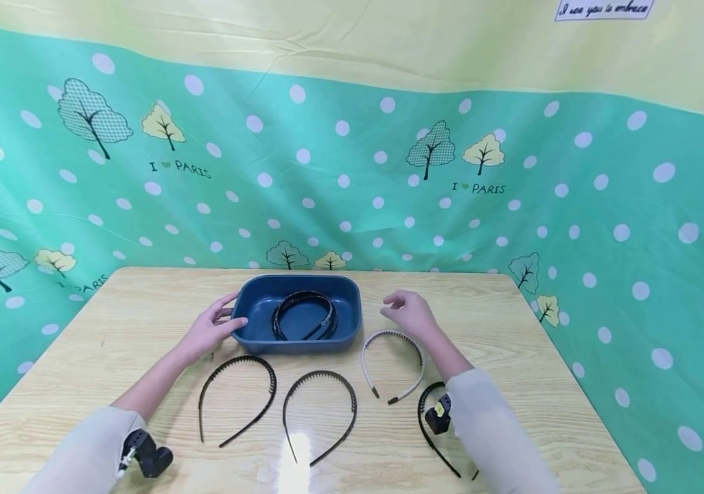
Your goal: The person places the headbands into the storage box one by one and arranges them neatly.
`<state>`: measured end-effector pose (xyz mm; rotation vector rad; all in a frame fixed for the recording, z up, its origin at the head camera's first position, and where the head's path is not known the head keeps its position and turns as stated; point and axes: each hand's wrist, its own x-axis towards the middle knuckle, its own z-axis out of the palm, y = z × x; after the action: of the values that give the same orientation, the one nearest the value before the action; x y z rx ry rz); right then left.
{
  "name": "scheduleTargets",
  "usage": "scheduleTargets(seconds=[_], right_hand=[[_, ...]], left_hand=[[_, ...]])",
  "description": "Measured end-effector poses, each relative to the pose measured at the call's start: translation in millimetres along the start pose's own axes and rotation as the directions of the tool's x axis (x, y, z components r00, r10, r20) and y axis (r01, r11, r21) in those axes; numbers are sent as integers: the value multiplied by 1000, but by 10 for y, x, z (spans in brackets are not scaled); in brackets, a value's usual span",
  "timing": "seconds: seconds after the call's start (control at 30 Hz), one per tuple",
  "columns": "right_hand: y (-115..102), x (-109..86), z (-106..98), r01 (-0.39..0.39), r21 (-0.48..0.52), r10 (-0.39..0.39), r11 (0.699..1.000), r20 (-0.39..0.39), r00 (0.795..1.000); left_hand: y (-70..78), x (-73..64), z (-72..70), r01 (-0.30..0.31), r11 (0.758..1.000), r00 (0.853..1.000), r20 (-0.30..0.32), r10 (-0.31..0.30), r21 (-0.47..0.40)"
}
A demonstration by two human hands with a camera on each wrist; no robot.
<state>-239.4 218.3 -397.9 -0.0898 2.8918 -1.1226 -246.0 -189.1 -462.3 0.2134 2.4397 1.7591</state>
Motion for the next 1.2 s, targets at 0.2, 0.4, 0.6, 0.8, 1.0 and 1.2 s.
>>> scheduleTargets(seconds=[0.2,0.4,0.6,0.8,1.0,1.2], right_hand=[[167,-25,-45,-23,-7,23,1000,10,1000],[310,-61,-85,-42,-24,42,999,25,999],[399,-96,-119,-44,-37,45,998,28,999],[495,-99,-120,-46,-36,48,998,58,997],[558,-107,-107,-25,-51,29,998,75,997],[587,-133,-86,1,-69,7,998,122,993]], left_hand=[[-19,5,-1,4,1000,1000,4,-4,4],[-11,0,-12,6,1000,1000,8,-6,2],[13,9,-15,11,1000,1000,15,-11,0],[12,9,-13,11,1000,1000,15,-11,1],[3,5,-10,14,1000,1000,17,-14,2],[-8,15,-9,13,1000,1000,10,-14,10]])
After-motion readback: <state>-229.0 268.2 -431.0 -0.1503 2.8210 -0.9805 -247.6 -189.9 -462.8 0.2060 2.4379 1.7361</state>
